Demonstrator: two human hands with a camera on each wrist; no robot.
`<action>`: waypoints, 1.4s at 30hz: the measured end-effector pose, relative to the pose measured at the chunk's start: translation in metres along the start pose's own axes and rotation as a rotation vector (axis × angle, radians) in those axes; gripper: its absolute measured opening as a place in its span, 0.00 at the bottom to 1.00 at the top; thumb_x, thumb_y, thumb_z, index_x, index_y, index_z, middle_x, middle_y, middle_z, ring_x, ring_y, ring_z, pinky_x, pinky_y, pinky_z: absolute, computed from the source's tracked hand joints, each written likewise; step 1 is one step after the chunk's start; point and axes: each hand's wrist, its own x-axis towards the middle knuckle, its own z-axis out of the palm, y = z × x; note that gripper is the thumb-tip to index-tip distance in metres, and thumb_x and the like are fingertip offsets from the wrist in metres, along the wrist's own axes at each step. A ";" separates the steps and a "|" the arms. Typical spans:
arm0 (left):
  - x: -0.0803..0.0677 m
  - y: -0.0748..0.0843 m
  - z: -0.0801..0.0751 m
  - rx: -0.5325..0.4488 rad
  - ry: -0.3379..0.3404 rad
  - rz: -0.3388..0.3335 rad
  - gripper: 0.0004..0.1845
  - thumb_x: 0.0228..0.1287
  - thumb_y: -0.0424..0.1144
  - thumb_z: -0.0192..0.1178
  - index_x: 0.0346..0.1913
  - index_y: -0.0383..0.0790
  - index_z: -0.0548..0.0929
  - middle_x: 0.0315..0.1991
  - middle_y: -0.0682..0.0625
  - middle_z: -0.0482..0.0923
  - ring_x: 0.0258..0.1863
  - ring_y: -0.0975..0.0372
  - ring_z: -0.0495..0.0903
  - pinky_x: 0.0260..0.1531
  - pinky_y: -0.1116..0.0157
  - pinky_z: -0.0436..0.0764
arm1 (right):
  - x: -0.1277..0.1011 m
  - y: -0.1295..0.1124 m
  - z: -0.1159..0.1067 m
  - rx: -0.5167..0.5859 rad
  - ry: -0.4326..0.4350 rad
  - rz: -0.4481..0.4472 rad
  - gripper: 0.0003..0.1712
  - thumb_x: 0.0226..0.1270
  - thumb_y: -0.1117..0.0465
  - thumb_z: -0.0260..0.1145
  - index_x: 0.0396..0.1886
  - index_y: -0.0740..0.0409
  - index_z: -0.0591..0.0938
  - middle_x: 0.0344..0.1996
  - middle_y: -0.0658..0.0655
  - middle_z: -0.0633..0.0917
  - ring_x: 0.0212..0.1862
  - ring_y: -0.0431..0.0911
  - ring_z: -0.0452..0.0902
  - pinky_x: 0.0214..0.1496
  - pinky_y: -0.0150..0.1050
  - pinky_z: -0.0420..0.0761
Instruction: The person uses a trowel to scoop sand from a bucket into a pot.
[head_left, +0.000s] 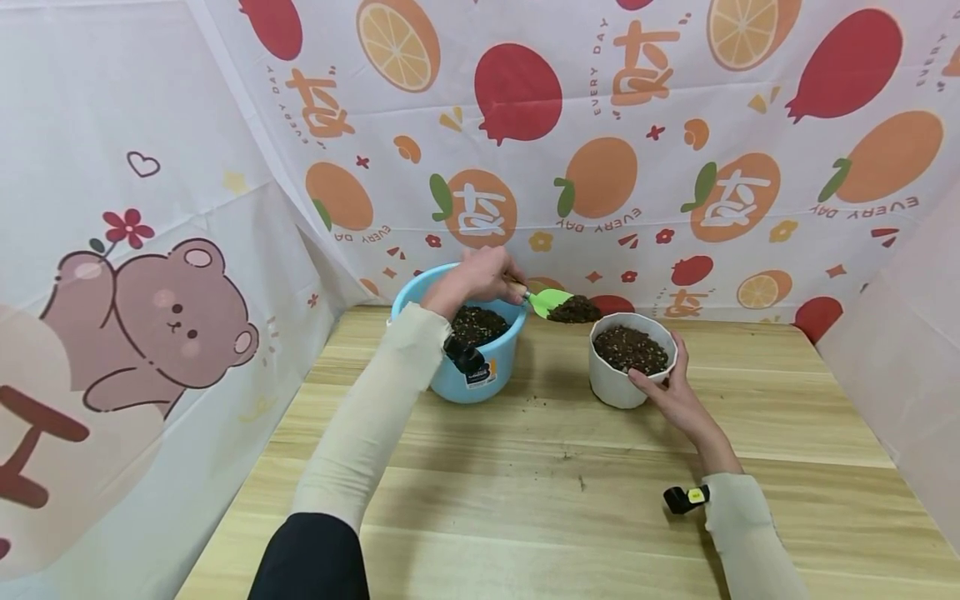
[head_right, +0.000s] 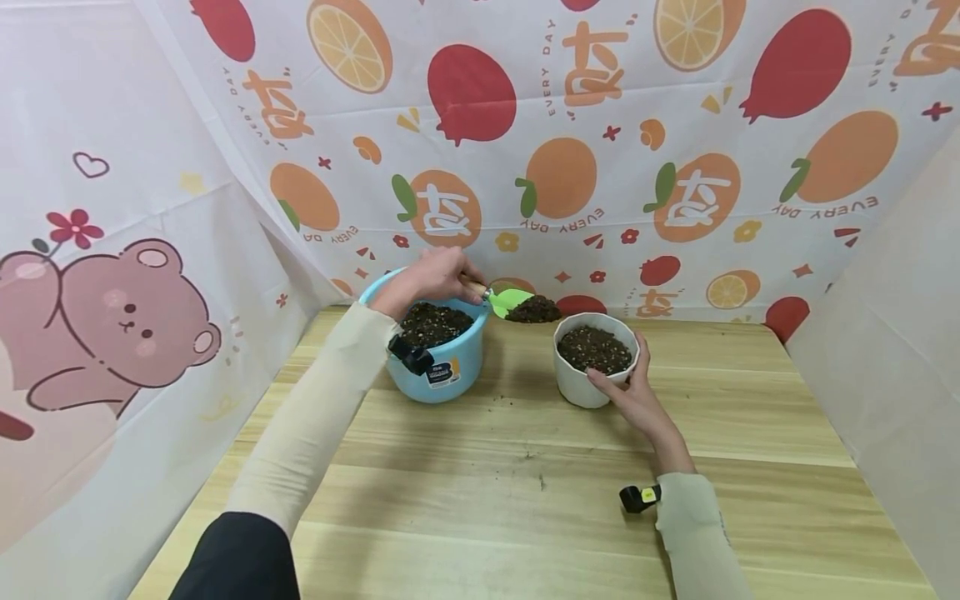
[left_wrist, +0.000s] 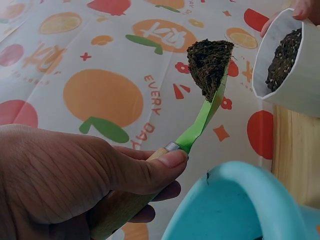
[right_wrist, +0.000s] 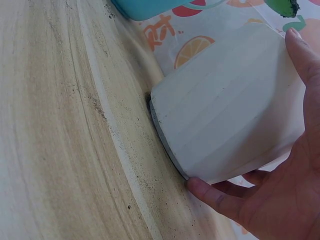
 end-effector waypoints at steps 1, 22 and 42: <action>0.001 0.001 0.001 0.003 -0.002 0.003 0.15 0.63 0.44 0.71 0.52 0.45 0.90 0.46 0.50 0.90 0.46 0.55 0.79 0.64 0.47 0.59 | 0.000 0.000 0.000 0.001 0.000 0.000 0.57 0.74 0.52 0.63 0.77 0.25 0.28 0.81 0.59 0.40 0.82 0.61 0.38 0.78 0.68 0.51; 0.021 0.022 0.020 -0.001 -0.051 0.009 0.12 0.63 0.45 0.71 0.49 0.49 0.91 0.45 0.54 0.91 0.43 0.60 0.78 0.61 0.51 0.58 | -0.004 -0.002 0.000 0.020 -0.009 0.014 0.57 0.75 0.52 0.62 0.76 0.24 0.27 0.81 0.59 0.38 0.82 0.62 0.37 0.77 0.67 0.53; 0.033 0.032 0.038 -0.037 -0.047 0.026 0.13 0.64 0.43 0.70 0.50 0.48 0.90 0.47 0.54 0.90 0.52 0.57 0.82 0.76 0.36 0.44 | -0.003 -0.001 -0.001 0.014 -0.014 0.008 0.57 0.75 0.52 0.62 0.76 0.23 0.26 0.81 0.59 0.38 0.82 0.63 0.37 0.76 0.68 0.54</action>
